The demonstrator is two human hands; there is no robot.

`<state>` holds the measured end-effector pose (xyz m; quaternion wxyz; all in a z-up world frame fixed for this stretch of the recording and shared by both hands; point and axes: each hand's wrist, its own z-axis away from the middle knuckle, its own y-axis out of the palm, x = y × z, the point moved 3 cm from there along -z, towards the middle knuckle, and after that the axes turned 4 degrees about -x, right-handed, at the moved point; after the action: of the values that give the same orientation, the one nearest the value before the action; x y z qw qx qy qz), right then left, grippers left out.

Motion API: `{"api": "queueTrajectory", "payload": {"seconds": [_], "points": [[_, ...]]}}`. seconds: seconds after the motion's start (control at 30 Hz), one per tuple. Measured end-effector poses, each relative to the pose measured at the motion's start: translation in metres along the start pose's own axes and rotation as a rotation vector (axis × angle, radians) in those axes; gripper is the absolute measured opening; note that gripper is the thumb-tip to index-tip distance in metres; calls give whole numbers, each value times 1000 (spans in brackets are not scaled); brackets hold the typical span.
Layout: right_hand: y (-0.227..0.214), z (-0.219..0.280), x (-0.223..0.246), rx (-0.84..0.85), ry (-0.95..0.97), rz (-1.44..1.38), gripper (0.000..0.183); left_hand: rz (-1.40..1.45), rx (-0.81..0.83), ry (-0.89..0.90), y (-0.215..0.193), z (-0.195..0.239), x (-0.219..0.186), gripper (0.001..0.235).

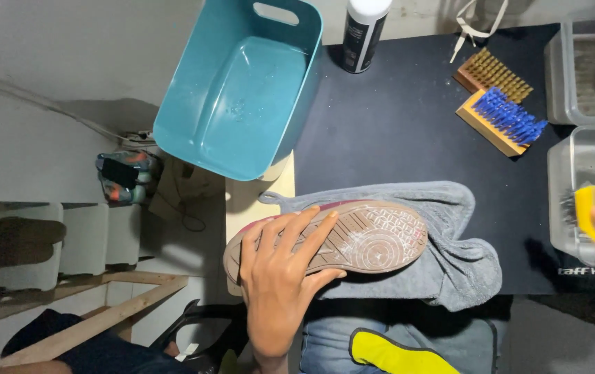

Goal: The person scrubs the sole of a pink and white sneaker with a yellow toothbrush. They repeatedly dip the brush into a container of water and continue scrubbing the textured surface of the shoe sole.

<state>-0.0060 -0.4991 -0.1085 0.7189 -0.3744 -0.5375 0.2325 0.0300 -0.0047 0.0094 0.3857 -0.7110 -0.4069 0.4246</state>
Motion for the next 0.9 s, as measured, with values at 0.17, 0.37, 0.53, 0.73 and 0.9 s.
{"api": "queueTrajectory", "payload": {"seconds": [0.17, 0.37, 0.53, 0.73, 0.9], "points": [[3, 56, 221, 123, -298, 170, 47, 27, 21, -6, 0, -1, 0, 81], [53, 33, 226, 396, -688, 86, 52, 26, 25, 1, -3, -1, -1, 87], [68, 36, 243, 276, -874, 296, 54, 25, 28, -13, -2, -2, -1, 92], [84, 53, 286, 184, -1010, 233, 37, 31, 33, -21, -3, 2, -4, 92], [66, 22, 273, 208, -668, 198, 20, 51, 16, -15, 1, -1, -1, 92]]}}
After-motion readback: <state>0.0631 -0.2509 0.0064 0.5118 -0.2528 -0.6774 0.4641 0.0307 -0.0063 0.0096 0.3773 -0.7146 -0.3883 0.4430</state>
